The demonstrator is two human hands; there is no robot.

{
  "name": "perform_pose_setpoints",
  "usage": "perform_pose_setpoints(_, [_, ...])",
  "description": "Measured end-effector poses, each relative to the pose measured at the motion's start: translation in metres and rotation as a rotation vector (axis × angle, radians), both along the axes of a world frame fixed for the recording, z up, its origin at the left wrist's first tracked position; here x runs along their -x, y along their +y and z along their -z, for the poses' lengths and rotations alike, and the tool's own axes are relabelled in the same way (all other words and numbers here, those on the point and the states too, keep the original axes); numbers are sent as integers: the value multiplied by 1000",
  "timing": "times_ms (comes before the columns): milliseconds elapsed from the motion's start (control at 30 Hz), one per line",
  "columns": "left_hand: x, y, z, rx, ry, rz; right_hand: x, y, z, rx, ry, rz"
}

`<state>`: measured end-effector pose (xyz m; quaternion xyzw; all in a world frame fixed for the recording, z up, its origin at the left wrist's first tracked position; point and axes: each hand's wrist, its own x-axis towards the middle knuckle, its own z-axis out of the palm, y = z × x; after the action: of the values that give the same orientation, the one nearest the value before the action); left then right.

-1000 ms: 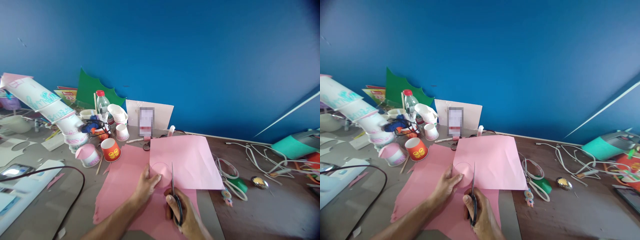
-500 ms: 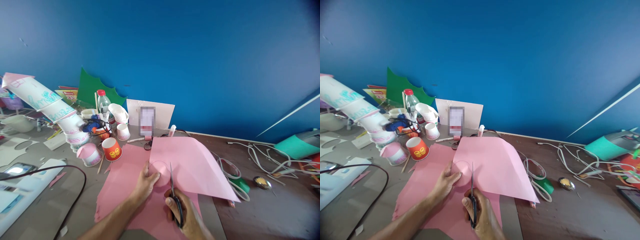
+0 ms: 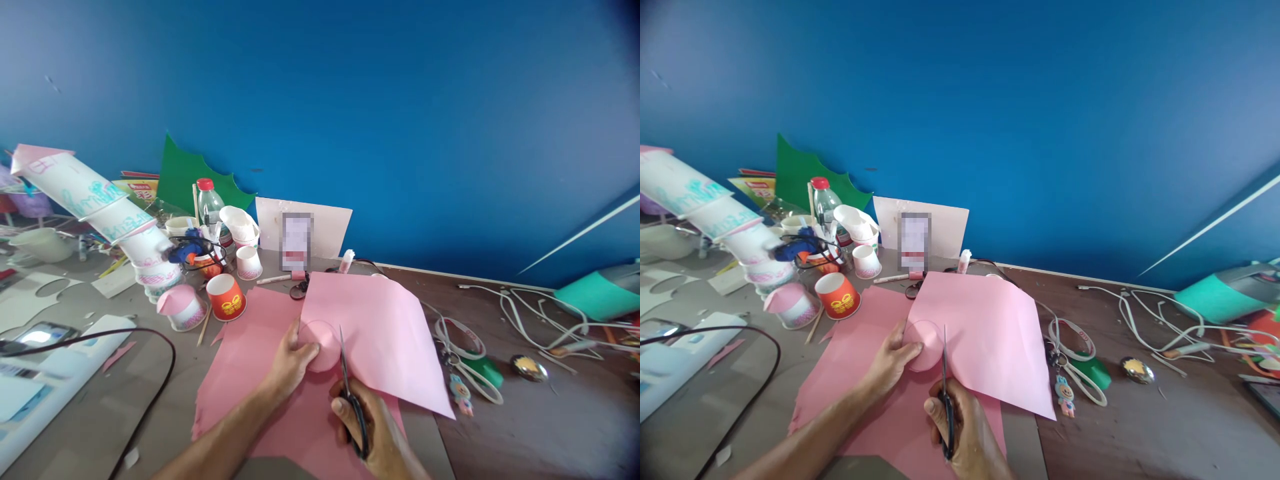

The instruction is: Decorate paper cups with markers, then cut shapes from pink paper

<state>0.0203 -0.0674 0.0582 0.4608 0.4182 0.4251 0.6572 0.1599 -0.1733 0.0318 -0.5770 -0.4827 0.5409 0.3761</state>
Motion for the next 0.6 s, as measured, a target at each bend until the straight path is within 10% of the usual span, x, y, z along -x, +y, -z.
perform_pose_setpoints(600, [3, 4, 0, 15, -7, 55, 1, -2, -8, 48, -45, -15])
